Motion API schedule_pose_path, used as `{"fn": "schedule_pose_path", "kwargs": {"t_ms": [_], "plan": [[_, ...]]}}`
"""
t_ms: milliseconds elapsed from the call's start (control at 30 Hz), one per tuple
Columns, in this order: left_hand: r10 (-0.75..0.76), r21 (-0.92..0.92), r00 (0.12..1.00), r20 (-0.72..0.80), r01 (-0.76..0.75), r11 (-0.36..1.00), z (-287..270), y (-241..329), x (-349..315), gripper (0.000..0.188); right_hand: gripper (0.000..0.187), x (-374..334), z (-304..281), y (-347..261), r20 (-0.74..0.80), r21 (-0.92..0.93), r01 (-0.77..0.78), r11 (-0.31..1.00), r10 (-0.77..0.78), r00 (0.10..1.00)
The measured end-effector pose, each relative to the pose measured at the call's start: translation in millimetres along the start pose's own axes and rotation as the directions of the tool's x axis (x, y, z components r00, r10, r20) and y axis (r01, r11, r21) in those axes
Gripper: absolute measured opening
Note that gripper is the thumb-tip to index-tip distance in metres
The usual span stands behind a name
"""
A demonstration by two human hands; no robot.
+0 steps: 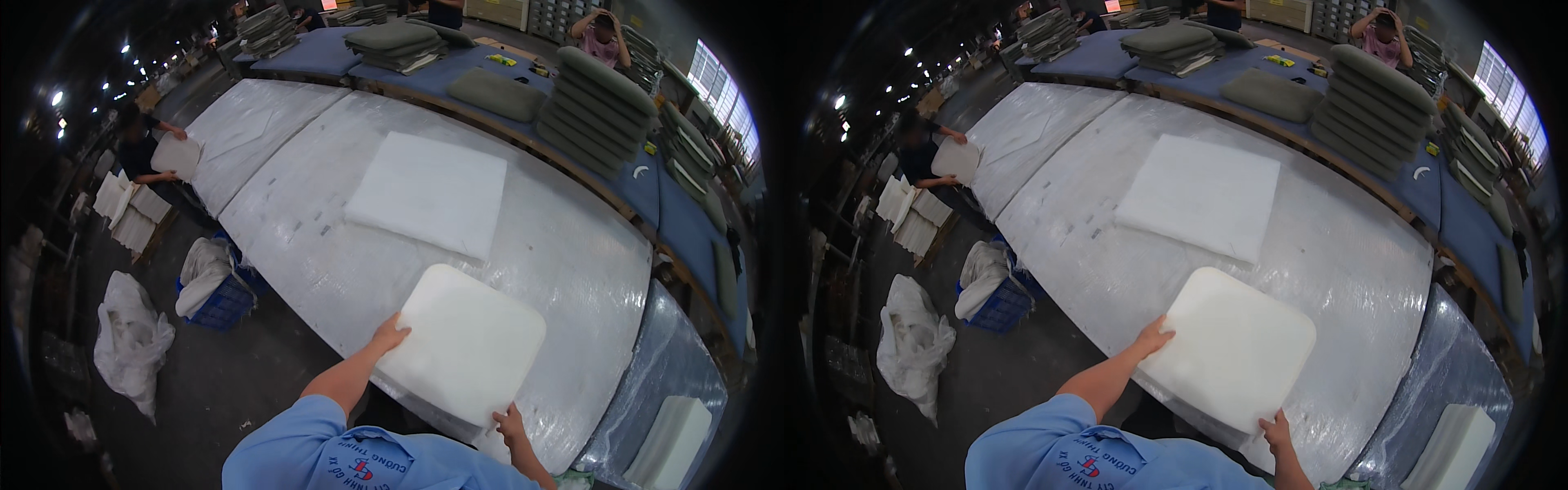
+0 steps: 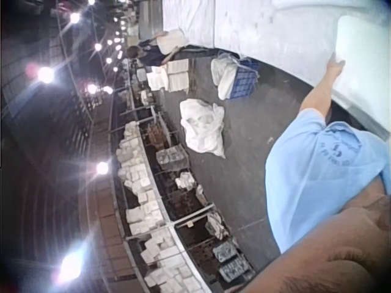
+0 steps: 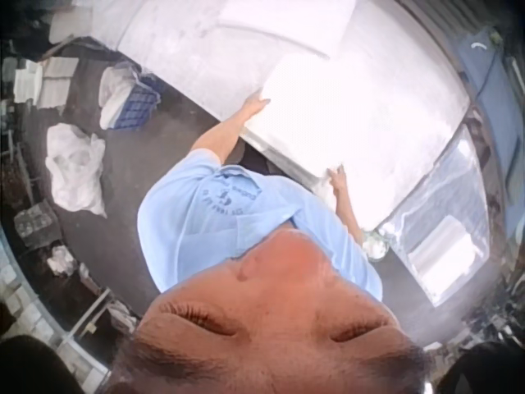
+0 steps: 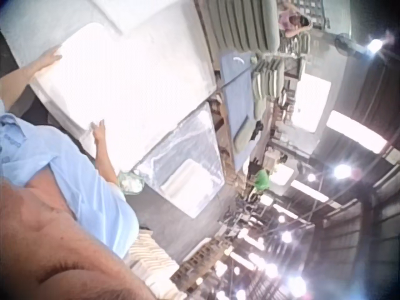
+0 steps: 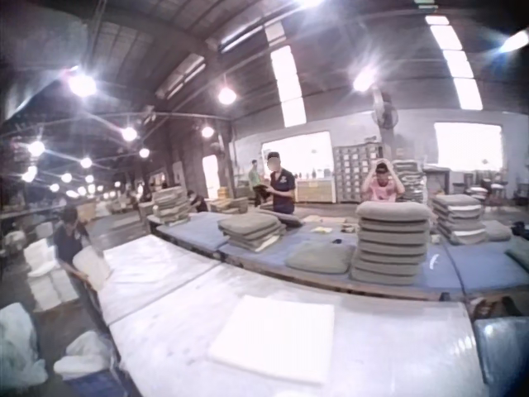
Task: The person wraps rectangular white foam blocks in thin white sheets on a long workbench. They smooth the sheets, fold the edges, and roll the blocks into compact bundles. The person places the wrapped bundles into a blue crate.
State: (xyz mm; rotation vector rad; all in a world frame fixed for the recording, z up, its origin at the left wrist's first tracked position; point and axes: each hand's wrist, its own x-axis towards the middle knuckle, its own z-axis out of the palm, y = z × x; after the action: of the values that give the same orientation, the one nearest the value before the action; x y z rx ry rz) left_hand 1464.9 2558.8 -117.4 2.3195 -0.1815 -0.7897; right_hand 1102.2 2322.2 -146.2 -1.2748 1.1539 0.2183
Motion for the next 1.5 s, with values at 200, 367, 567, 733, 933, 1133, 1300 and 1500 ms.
{"fn": "schedule_pose_path", "kwargs": {"t_ms": [200, 367, 567, 733, 933, 1133, 1300, 1500], "plan": [[0.005, -0.268, 0.944, 0.33, 0.089, 0.959, -48, -36, 45, 0.054, 0.079, 22, 20, 3, -0.29, -0.278, -0.025, 0.96, -0.059, 0.955], [-0.144, -0.306, 0.969, 0.203, 0.202, 0.93, -132, -61, 136, 0.038, 0.095, 21, 106, -57, -0.404, -0.72, -0.06, 0.692, -0.346, 0.847], [-0.177, -0.401, 0.979, -0.104, 0.121, 0.908, -215, -54, 262, 0.039, 0.105, 60, 217, -126, -0.259, -0.768, -0.128, 0.628, -0.122, 0.958], [-0.147, -0.197, 0.933, -0.329, 0.085, 0.977, -252, -42, 330, 0.045, 0.109, 58, 233, -150, -0.25, -0.806, -0.198, 0.558, -0.018, 0.968], [-0.196, -0.076, 0.893, -0.406, 0.181, 0.981, -239, -21, 366, 0.041, 0.113, 62, 220, -148, -0.192, -0.814, -0.159, 0.559, 0.0, 0.981], [-0.242, -0.04, 0.887, -0.394, 0.246, 0.968, -237, -6, 376, 0.024, 0.113, 65, 215, -151, -0.159, -0.799, -0.145, 0.584, 0.028, 0.987], [-0.033, 0.073, 0.833, -0.552, 0.088, 0.993, -237, -3, 367, 0.012, 0.113, 66, 210, -153, -0.125, -0.795, -0.125, 0.593, 0.04, 0.991], [0.371, 0.291, 0.766, -0.525, -0.247, 0.924, -234, 25, 346, 0.007, 0.113, 67, 206, -148, -0.114, -0.793, -0.108, 0.6, 0.028, 0.993]]}}
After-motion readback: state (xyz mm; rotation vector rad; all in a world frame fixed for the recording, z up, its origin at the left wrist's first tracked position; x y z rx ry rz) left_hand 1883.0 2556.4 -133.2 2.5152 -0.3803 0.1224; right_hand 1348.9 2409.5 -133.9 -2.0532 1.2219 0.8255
